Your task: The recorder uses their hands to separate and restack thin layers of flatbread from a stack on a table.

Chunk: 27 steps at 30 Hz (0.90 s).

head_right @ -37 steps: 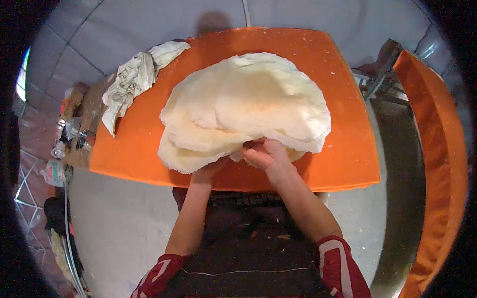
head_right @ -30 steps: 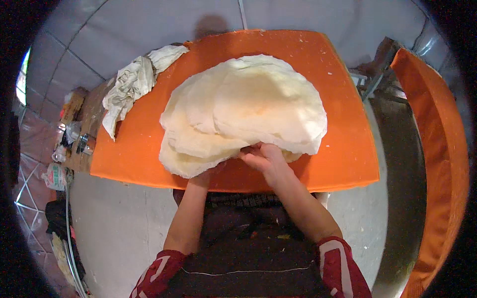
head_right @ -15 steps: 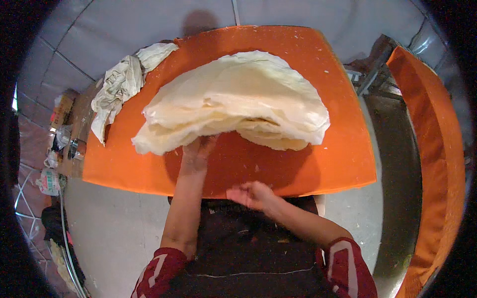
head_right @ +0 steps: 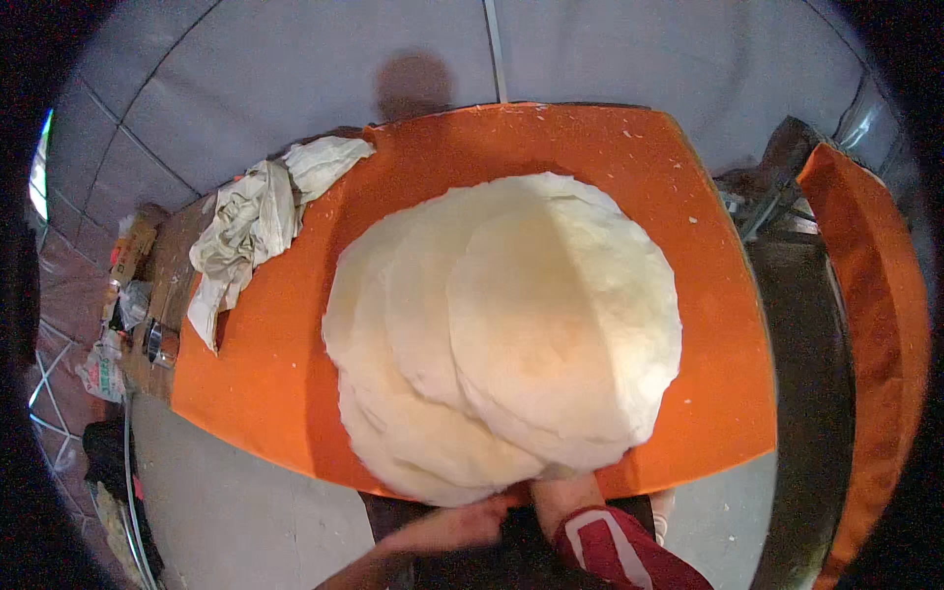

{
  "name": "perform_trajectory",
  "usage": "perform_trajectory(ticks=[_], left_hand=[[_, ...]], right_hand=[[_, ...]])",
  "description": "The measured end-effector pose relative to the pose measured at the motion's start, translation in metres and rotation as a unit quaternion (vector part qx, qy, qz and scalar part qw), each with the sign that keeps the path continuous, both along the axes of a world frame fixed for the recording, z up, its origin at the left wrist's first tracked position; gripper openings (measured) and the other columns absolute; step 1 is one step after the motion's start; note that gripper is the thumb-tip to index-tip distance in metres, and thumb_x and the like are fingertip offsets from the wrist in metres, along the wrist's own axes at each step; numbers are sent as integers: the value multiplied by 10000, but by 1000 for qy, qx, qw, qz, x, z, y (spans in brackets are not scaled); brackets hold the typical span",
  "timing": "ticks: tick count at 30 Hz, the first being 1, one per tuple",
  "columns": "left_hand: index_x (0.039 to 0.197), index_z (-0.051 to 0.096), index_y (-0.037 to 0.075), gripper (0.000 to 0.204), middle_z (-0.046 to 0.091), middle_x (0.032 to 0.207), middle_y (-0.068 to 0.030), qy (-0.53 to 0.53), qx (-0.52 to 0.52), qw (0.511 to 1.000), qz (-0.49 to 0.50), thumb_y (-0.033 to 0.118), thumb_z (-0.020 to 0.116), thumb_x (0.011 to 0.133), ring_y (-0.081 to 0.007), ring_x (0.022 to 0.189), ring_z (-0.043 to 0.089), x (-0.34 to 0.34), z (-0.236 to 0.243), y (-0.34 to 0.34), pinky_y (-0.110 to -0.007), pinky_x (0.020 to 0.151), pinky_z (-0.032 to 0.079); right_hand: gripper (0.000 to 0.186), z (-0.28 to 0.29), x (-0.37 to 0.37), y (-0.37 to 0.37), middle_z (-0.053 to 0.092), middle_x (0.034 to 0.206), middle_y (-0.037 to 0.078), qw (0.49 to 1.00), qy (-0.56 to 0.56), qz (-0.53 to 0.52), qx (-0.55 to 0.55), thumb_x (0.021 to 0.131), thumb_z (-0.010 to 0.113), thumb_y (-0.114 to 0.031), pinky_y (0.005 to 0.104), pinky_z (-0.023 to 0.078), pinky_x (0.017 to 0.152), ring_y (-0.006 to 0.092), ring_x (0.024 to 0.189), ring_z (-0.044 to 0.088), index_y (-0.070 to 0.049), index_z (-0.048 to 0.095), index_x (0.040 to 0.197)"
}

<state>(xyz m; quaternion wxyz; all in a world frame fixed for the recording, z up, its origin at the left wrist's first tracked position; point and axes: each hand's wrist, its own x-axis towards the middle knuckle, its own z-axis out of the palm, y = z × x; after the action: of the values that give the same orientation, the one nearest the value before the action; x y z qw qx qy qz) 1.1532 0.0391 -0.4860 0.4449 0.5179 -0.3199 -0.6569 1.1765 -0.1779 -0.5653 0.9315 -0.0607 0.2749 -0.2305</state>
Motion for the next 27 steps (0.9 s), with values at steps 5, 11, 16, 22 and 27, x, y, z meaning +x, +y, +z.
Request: perform_trajectory(ticks=[5, 11, 16, 22, 27], left_hand=[[1131, 457, 1, 333, 512, 1115, -128, -109, 5, 994, -25, 157, 497, 840, -209, 1039, 483, 49, 114, -27, -331, 898, 358], [1227, 390, 83, 646, 223, 1299, -274, -721, -59, 673, 152, 490, 506, 740, -406, 1226, 168, 59, 119, -163, -552, 963, 121], [1266, 354, 134, 722, 201, 1318, -259, -691, -116, 702, 131, 585, 451, 710, -417, 1230, 144, -8, 124, -157, -620, 931, 55], [1312, 246, 100, 775, 82, 1351, -261, -596, -345, 707, 161, 572, 445, 731, -392, 1266, 37, -80, 183, -148, -570, 972, 31], [1341, 67, 72, 860, -35, 1358, -262, -420, -433, 790, 111, 539, 474, 745, -384, 1268, -29, -93, 207, -139, -485, 1011, 16]], right_hand=[[331, -21, -73, 20, 327, 1245, 182, 994, 82, 49, -56, 864, 396, -220, 470, 377, 889, 387, 1087, 385, -62, 391, 1155], [341, -28, -184, 53, 312, 1266, 171, 961, 199, 146, -125, 861, 408, -241, 481, 363, 889, 393, 1097, 373, -74, 401, 1158], [349, -5, -230, 41, 299, 1283, 162, 910, 279, 219, -216, 858, 417, -258, 491, 351, 889, 398, 1106, 363, -84, 409, 1160], [359, 42, -257, 11, 283, 1303, 151, 802, 309, 254, -443, 854, 428, -279, 503, 337, 888, 403, 1117, 351, -96, 418, 1163], [367, 91, -229, -32, 270, 1320, 142, 657, 298, 178, -670, 851, 438, -296, 513, 325, 888, 408, 1125, 341, -107, 426, 1165]])
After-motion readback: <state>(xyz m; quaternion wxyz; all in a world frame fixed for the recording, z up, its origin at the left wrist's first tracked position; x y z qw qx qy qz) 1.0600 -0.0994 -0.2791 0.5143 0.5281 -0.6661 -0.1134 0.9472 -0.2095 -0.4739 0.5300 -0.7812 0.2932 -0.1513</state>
